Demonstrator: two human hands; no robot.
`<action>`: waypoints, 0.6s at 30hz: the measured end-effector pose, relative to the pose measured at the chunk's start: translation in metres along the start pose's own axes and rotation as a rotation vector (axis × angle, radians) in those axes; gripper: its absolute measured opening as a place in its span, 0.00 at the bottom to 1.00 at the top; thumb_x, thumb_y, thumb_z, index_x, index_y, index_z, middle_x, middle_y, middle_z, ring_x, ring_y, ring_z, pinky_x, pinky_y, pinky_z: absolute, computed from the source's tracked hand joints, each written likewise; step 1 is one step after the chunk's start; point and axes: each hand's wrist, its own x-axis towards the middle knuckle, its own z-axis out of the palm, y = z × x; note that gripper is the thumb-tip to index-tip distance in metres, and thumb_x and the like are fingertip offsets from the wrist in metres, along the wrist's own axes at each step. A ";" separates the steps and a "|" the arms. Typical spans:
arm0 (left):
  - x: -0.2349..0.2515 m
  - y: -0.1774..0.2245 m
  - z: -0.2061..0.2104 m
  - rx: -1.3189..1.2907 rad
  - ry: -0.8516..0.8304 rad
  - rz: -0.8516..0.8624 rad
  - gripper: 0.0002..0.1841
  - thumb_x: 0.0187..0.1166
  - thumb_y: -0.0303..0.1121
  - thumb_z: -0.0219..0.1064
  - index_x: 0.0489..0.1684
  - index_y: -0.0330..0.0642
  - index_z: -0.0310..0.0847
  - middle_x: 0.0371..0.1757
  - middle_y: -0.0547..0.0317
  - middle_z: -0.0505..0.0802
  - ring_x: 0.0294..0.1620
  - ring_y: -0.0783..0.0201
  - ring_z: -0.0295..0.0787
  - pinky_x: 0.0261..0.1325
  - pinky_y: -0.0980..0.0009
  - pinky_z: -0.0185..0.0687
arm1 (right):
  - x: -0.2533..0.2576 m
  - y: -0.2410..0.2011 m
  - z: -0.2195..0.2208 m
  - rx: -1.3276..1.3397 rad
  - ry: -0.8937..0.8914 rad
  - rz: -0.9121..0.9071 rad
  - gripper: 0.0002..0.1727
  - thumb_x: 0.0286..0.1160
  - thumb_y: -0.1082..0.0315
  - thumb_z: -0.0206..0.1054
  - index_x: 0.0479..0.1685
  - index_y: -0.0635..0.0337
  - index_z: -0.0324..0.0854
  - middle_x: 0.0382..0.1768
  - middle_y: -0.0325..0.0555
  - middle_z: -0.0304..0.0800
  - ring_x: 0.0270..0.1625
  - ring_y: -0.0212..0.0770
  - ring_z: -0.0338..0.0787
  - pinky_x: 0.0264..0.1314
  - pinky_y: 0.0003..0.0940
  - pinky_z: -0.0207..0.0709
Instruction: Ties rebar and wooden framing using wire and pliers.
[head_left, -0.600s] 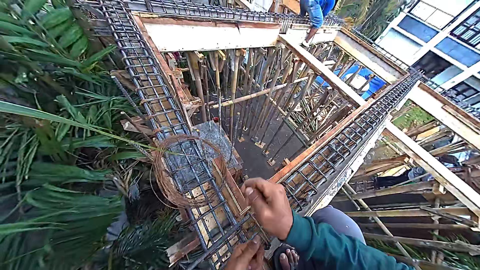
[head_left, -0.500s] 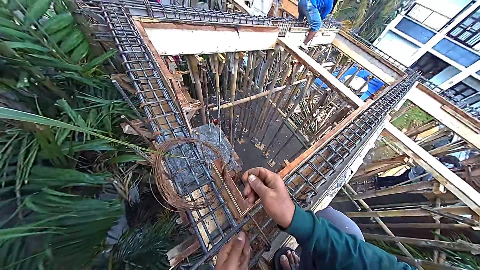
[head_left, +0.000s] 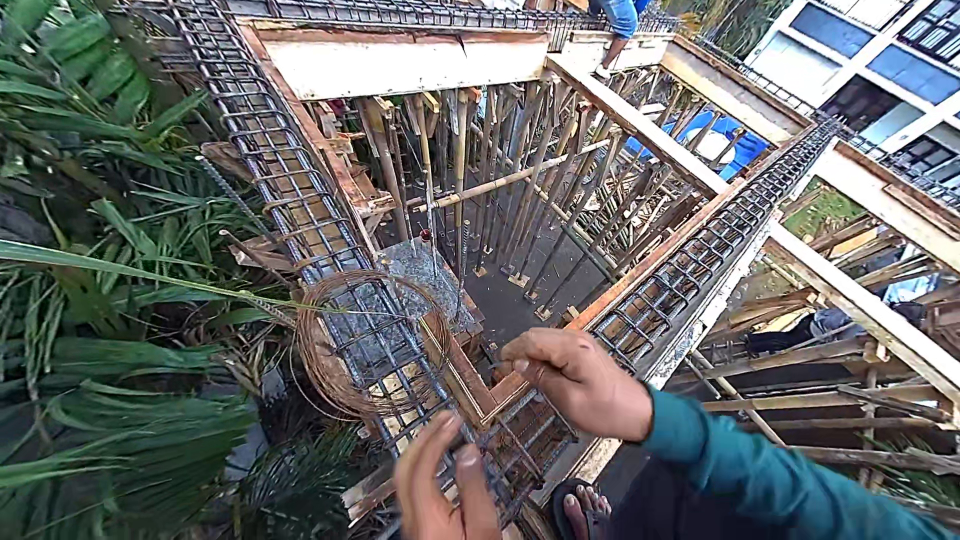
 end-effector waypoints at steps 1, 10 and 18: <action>0.007 0.001 -0.004 0.145 0.053 0.121 0.14 0.90 0.44 0.58 0.65 0.53 0.82 0.70 0.71 0.82 0.78 0.78 0.72 0.80 0.75 0.70 | 0.002 0.003 -0.011 -0.118 -0.117 -0.005 0.15 0.88 0.70 0.55 0.48 0.63 0.90 0.41 0.45 0.93 0.43 0.34 0.90 0.50 0.33 0.83; 0.074 0.013 0.019 0.367 -0.549 0.184 0.20 0.92 0.44 0.56 0.49 0.43 0.94 0.36 0.61 0.96 0.36 0.67 0.91 0.44 0.65 0.87 | 0.002 0.025 -0.034 -0.215 -0.180 -0.022 0.11 0.79 0.72 0.61 0.40 0.55 0.92 0.29 0.34 0.89 0.30 0.29 0.85 0.30 0.32 0.81; 0.140 -0.009 0.091 0.241 -1.228 -0.358 0.18 0.92 0.40 0.57 0.37 0.47 0.94 0.16 0.66 0.82 0.12 0.72 0.69 0.17 0.71 0.66 | -0.051 0.091 -0.027 -0.326 -0.014 0.250 0.14 0.83 0.69 0.62 0.62 0.52 0.86 0.33 0.39 0.89 0.28 0.38 0.87 0.30 0.43 0.85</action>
